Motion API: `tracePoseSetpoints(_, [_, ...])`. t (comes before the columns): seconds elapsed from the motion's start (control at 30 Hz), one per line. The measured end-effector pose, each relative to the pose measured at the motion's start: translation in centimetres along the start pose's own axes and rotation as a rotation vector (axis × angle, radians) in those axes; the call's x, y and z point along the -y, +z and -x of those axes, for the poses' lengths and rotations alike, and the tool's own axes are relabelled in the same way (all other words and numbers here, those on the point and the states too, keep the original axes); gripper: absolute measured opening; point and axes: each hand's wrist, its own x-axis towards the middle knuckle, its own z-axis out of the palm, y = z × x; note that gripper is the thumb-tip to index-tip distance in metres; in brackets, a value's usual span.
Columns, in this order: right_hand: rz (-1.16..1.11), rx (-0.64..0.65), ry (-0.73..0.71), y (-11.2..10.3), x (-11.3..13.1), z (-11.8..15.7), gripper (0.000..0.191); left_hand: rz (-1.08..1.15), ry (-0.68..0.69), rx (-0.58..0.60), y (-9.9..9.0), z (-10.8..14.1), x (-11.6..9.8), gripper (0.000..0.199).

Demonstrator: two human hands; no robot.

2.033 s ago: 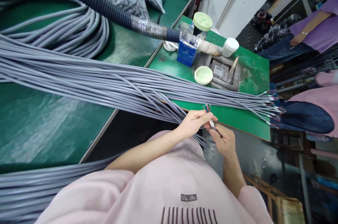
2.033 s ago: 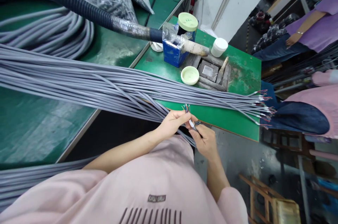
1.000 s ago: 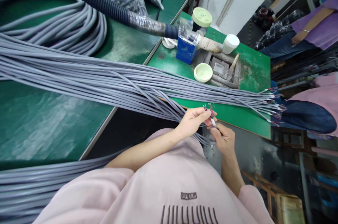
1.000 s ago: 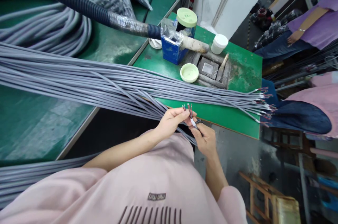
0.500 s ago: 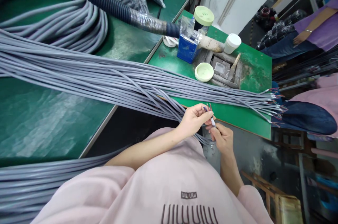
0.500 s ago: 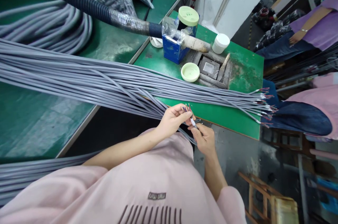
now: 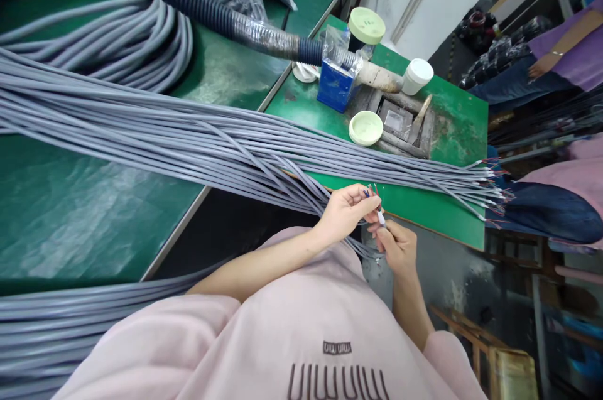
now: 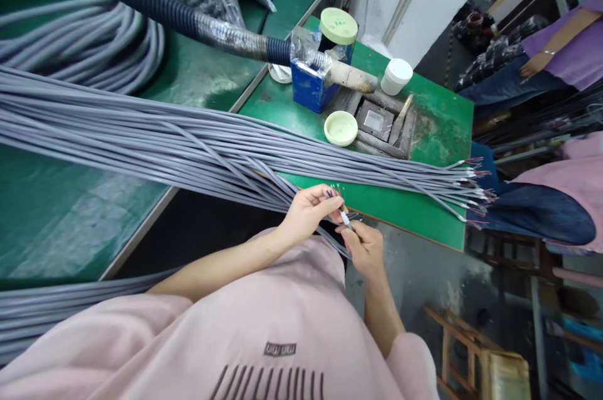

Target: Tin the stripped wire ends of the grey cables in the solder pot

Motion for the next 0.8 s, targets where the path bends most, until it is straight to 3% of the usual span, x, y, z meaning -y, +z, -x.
tracePoseSetpoints(0.47, [0.007,-0.015,0.043,-0.3,0.9,-0.4,0.016,0.01,0.006,-0.026,0.0,0.0,-0.2,0.029])
tracePoseSetpoints(0.63, [-0.121,-0.094,0.069,-0.4,3.0,-1.9,0.033,-0.013,-0.021,0.007,0.4,0.0,-0.3,0.033])
tracePoseSetpoints(0.8, [-0.036,-0.189,0.02,-0.1,4.2,-3.4,0.019,-0.005,-0.024,0.037,0.5,0.0,-0.6,0.034])
